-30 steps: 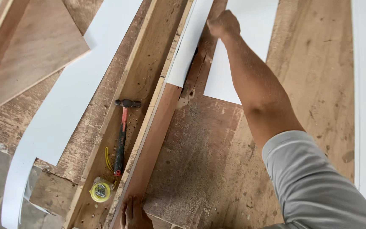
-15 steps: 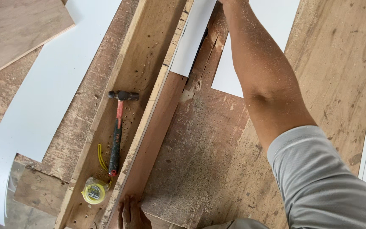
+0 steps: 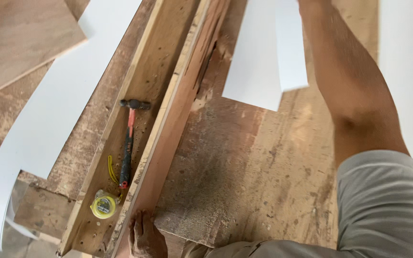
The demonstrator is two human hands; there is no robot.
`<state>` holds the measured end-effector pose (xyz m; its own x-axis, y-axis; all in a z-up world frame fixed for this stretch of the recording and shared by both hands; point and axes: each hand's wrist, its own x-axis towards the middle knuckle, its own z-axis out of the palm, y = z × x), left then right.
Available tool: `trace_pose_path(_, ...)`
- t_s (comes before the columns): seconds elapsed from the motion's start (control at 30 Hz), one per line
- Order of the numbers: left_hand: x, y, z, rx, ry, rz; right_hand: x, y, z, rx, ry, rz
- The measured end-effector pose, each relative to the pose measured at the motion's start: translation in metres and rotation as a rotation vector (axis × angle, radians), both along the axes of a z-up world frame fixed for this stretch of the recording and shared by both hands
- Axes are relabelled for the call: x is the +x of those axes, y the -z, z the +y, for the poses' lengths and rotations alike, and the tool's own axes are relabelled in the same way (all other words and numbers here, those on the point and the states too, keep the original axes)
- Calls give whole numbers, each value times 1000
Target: The person assembles a wooden frame by hammering nails into joints and measuring pieces with a tape measure. They then cut and fit white panels into the frame, using a hammer to secure them in place.
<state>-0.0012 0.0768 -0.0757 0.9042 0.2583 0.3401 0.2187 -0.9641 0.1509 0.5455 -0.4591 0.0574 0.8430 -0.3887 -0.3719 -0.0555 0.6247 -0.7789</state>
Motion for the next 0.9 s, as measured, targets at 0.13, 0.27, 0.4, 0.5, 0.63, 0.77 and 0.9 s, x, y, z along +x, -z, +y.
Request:
trace_pose_path(0.13,3,0,5,-12,4,1,-91,-30,-31,248,140,-151)
trace_pose_path(0.27,3,-11,9,-29,113,-30,-267,39,-83,162,272,-204)
trace_pose_path(0.4,0,-15,12,65,118,16,-443,82,-66,-1028,-11,532)
trace_pose_path(0.5,1,-12,15,145,133,23,-516,44,-43,-979,-123,655)
trace_pose_path(0.63,-4,-21,14,189,164,32,-610,76,-100,-1511,-9,728)
trace_pose_path(0.77,-10,-18,14,199,154,62,-685,37,-135,-1367,-221,1128)
trace_pose_path(0.9,-24,-12,10,53,229,-8,-726,42,-149,-1170,-420,1251)
